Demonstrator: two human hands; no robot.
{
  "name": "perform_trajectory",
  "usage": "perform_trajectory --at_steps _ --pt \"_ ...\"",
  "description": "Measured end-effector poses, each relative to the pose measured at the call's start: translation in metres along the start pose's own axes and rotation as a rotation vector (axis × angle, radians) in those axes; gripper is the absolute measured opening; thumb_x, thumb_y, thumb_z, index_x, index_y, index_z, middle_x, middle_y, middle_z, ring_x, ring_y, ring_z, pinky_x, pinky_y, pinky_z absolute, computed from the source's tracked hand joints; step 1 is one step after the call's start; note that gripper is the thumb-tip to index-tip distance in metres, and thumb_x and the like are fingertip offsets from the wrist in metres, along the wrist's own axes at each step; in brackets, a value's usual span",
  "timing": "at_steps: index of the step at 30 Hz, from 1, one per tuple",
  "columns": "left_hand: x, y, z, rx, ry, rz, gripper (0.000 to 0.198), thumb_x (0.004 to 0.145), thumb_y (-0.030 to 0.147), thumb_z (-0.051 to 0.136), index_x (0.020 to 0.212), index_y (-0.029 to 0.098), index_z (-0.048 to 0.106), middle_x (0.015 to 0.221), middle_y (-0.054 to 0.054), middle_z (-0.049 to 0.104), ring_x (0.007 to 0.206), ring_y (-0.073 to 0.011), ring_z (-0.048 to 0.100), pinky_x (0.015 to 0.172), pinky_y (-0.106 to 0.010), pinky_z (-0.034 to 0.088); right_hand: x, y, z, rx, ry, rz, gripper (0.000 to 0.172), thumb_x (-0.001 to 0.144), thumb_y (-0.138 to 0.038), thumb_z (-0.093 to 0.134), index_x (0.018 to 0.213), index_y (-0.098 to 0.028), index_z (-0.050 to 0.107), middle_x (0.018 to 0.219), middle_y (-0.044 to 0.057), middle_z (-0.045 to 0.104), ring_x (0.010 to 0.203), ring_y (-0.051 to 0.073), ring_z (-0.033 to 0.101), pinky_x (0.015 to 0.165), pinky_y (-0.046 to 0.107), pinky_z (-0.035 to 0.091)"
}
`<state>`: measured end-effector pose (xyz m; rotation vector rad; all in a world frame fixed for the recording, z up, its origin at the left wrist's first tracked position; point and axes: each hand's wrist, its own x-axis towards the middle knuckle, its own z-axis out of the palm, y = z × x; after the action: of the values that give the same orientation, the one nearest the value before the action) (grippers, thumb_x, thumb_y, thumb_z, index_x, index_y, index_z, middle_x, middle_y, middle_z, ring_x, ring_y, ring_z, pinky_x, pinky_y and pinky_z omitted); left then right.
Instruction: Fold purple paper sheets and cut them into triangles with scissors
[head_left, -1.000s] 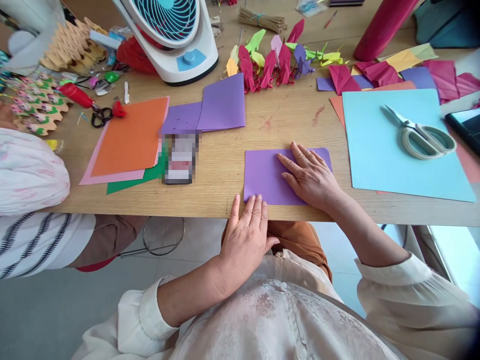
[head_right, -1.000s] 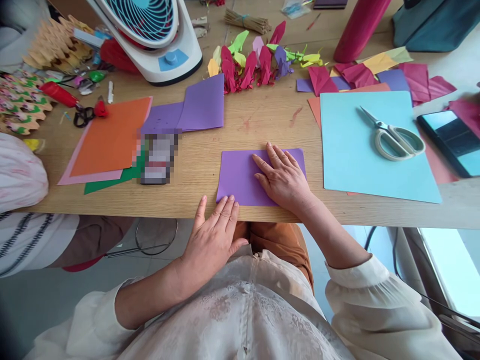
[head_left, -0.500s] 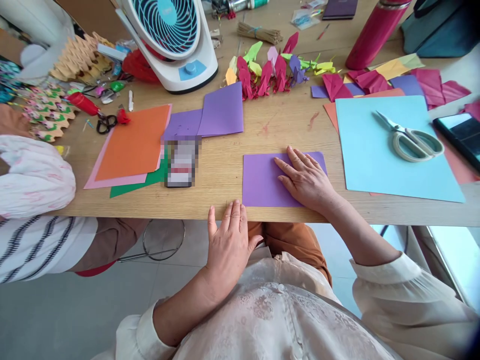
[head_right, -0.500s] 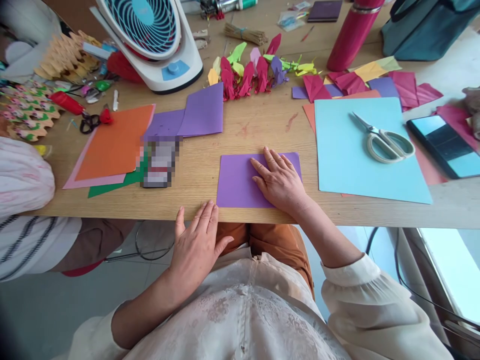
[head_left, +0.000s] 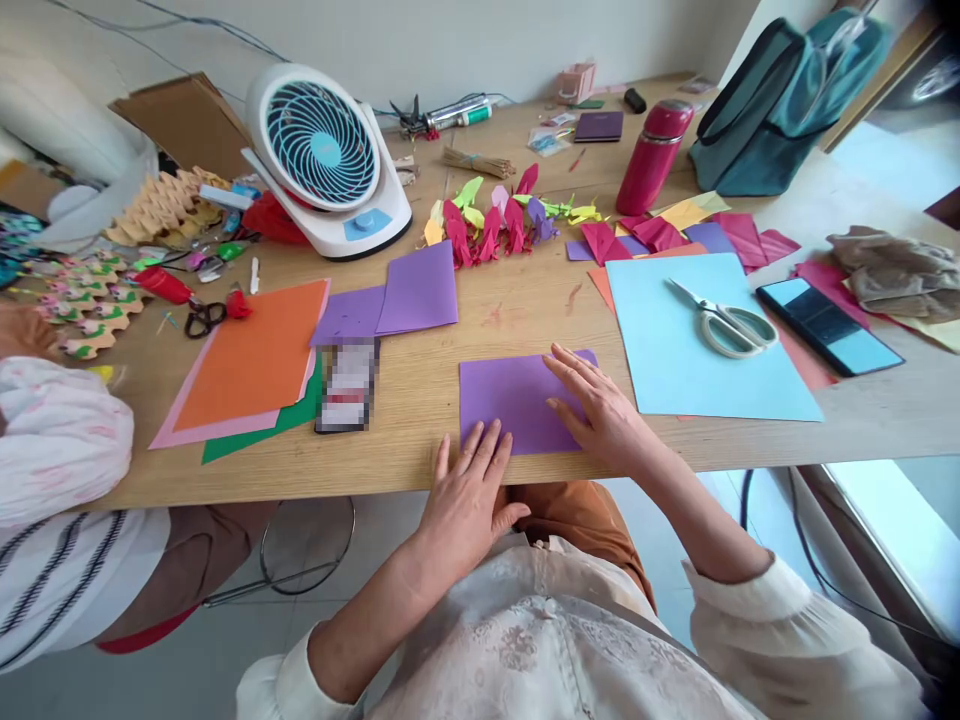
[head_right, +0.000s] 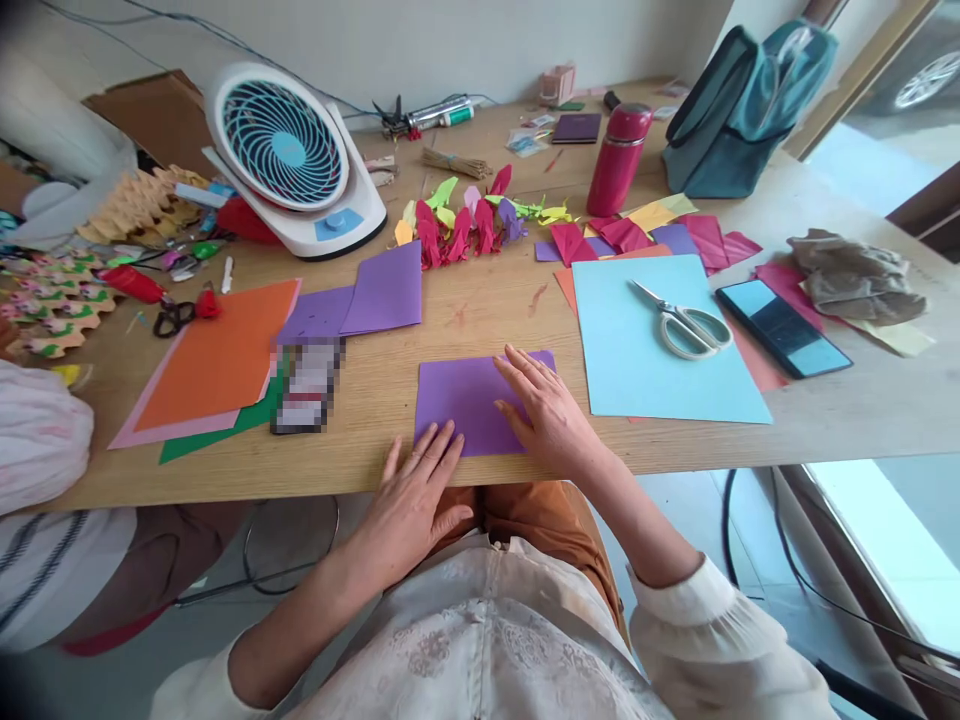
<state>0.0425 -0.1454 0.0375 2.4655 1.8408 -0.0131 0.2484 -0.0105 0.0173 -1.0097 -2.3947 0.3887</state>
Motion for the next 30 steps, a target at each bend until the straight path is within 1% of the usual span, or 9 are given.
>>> perform_trajectory --at_steps 6,10,12,15,20,23,26,28,30 --pt "-0.017 -0.007 0.022 0.025 0.074 0.042 0.067 0.1 0.047 0.051 0.156 0.014 0.036 0.163 -0.014 0.036 0.151 -0.032 0.033 0.119 -0.055 0.031 -0.07 -0.015 -0.01 -0.131 -0.148 -0.106 0.07 0.098 -0.051 0.053 0.158 -0.019 0.035 0.161 0.018 0.039 0.151 0.035 0.035 0.12 0.061 0.032" --pt "-0.029 -0.012 0.024 0.01 0.236 0.094 0.043 0.101 0.03 0.051 0.143 0.018 0.057 0.149 -0.01 0.057 0.136 -0.0259 0.053 0.11 -0.043 0.036 -0.099 -0.017 -0.002 -0.204 -0.086 -0.182 0.052 0.101 -0.032 0.053 0.152 -0.022 0.046 0.155 0.013 0.049 0.142 0.031 0.048 0.112 0.054 0.042" --pt "-0.029 -0.011 0.023 -0.002 0.314 0.066 0.034 0.101 0.025 0.053 0.133 0.023 0.065 0.136 -0.008 0.068 0.121 -0.0227 0.064 0.101 -0.041 0.038 -0.106 -0.015 0.001 -0.195 -0.017 -0.229 0.047 0.101 -0.023 0.052 0.148 -0.022 0.051 0.148 0.011 0.058 0.131 0.028 0.059 0.101 0.048 0.049" --pt "-0.023 -0.005 0.017 -0.02 0.356 0.036 0.03 0.099 0.024 0.058 0.127 0.025 0.069 0.125 -0.006 0.074 0.109 -0.0215 0.068 0.096 -0.041 0.039 -0.108 -0.016 -0.003 -0.142 0.033 -0.267 0.046 0.1 -0.021 0.056 0.145 -0.024 0.055 0.138 0.009 0.067 0.113 0.025 0.069 0.087 0.044 0.054" --pt "-0.006 0.003 -0.015 -0.2 0.346 0.221 0.04 0.097 0.008 0.05 0.13 0.022 0.067 0.121 -0.006 0.076 0.11 -0.0201 0.068 0.099 -0.037 0.045 -0.09 -0.034 -0.036 0.003 0.083 -0.281 0.063 0.098 -0.026 0.06 0.157 -0.033 0.038 0.135 0.005 0.07 0.108 0.023 0.071 0.082 0.042 0.057" --pt "0.003 -0.006 -0.048 -0.493 0.335 0.16 0.035 0.098 0.01 0.047 0.123 0.02 0.07 0.113 -0.006 0.076 0.105 -0.0193 0.069 0.093 -0.031 0.051 -0.07 -0.035 -0.058 0.1 0.277 -0.103 0.066 0.098 -0.034 0.059 0.159 -0.038 0.033 0.135 0.006 0.069 0.118 0.027 0.068 0.091 0.047 0.056" --pt "0.015 -0.02 -0.072 -0.817 0.295 -0.067 0.022 0.099 0.028 0.056 0.092 0.021 0.075 0.078 -0.001 0.072 0.07 -0.0154 0.065 0.064 -0.025 0.049 -0.053 -0.02 -0.064 0.363 0.441 0.186 0.064 0.096 -0.044 0.061 0.155 -0.033 0.039 0.138 0.012 0.065 0.125 0.03 0.063 0.098 0.05 0.055" --pt "0.026 -0.029 -0.076 -1.068 0.263 -0.229 0.037 0.097 0.04 0.059 0.068 0.02 0.068 0.056 0.003 0.058 0.052 -0.0116 0.05 0.052 -0.024 0.04 -0.042 -0.008 -0.057 0.649 0.367 0.293 0.065 0.096 -0.054 0.058 0.153 -0.029 0.04 0.14 0.014 0.063 0.127 0.03 0.062 0.097 0.048 0.056" --pt "0.039 -0.035 -0.071 -1.357 0.246 -0.345 0.038 0.092 0.049 0.065 0.068 0.02 0.068 0.056 0.004 0.058 0.053 -0.0114 0.05 0.056 -0.024 0.043 -0.033 -0.001 -0.044 0.925 0.211 0.331 0.064 0.096 -0.059 0.055 0.15 -0.027 0.044 0.135 0.014 0.066 0.123 0.029 0.064 0.095 0.046 0.057"
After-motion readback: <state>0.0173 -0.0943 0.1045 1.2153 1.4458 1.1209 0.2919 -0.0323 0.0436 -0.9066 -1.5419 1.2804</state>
